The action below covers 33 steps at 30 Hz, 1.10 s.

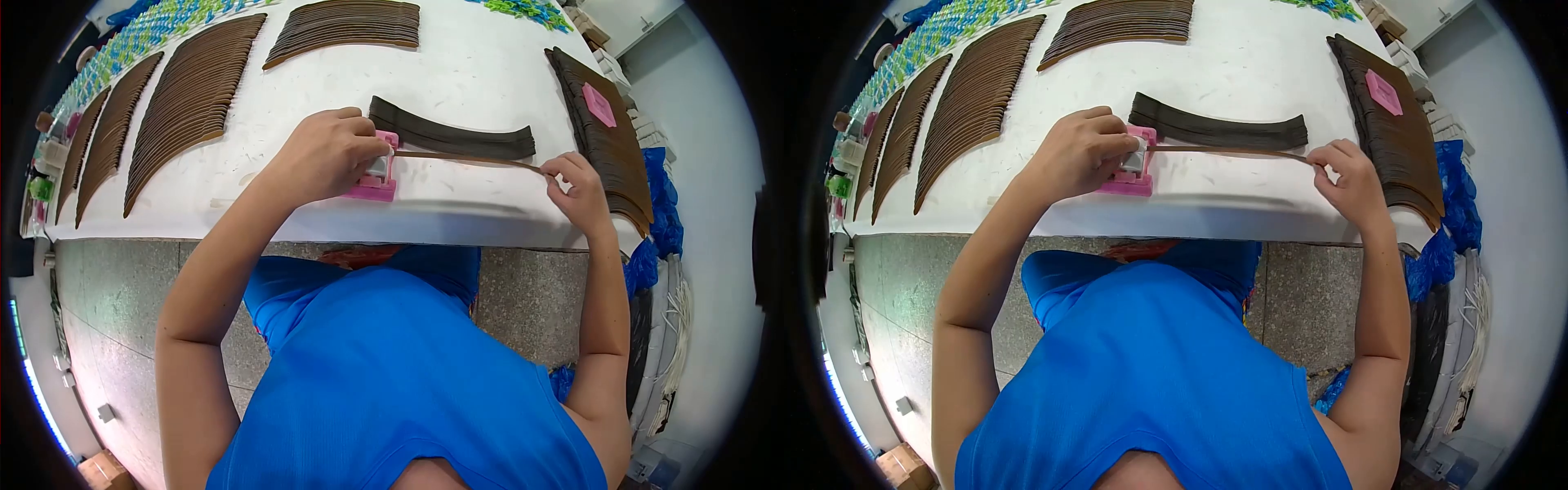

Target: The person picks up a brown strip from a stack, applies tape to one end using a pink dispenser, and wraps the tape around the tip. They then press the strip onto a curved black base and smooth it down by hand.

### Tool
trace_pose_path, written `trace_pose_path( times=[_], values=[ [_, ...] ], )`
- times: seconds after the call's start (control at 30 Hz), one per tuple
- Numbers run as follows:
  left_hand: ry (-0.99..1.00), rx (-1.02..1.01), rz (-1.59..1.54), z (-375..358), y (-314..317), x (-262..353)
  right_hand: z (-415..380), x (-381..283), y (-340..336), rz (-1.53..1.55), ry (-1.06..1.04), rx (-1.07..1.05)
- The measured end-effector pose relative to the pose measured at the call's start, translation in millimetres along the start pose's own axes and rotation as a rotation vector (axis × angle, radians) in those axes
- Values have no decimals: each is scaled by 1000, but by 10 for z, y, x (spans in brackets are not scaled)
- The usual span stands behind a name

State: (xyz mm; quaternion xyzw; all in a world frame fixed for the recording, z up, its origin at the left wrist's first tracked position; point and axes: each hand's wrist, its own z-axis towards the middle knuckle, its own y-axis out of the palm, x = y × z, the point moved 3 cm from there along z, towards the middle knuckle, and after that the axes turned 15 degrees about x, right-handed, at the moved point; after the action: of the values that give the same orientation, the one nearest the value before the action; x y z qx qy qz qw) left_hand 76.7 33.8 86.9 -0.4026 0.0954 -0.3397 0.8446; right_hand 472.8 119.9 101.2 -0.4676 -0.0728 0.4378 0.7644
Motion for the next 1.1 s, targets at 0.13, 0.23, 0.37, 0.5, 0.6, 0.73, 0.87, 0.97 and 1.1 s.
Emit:
trace_pose_path(
  times=[0.13,0.23,0.37,0.5,0.6,0.73,0.87,0.97,1.1],
  values=[
    [-21,69,-56,54,112,25,310,-166,-343,-64,-54,144],
    [-100,53,-91,109,171,44,615,-293,-606,-167,-234,219],
    [-194,71,-171,175,265,65,966,-414,-808,-215,-273,273],
    [-390,29,-376,265,156,93,1184,-385,-922,-211,-208,200],
    [-818,-72,-923,206,44,-63,1201,-2,-938,-17,5,57],
    [-878,-87,-1677,144,-161,-238,991,320,-556,568,351,-220],
    [-974,44,-1893,-25,-213,-356,505,367,3,1007,659,-295],
    [-1042,125,-1821,-212,-170,-485,285,117,433,1459,842,-256],
    [-1042,198,-1874,-402,-147,-582,282,-375,895,1914,921,-157]
  ],
)
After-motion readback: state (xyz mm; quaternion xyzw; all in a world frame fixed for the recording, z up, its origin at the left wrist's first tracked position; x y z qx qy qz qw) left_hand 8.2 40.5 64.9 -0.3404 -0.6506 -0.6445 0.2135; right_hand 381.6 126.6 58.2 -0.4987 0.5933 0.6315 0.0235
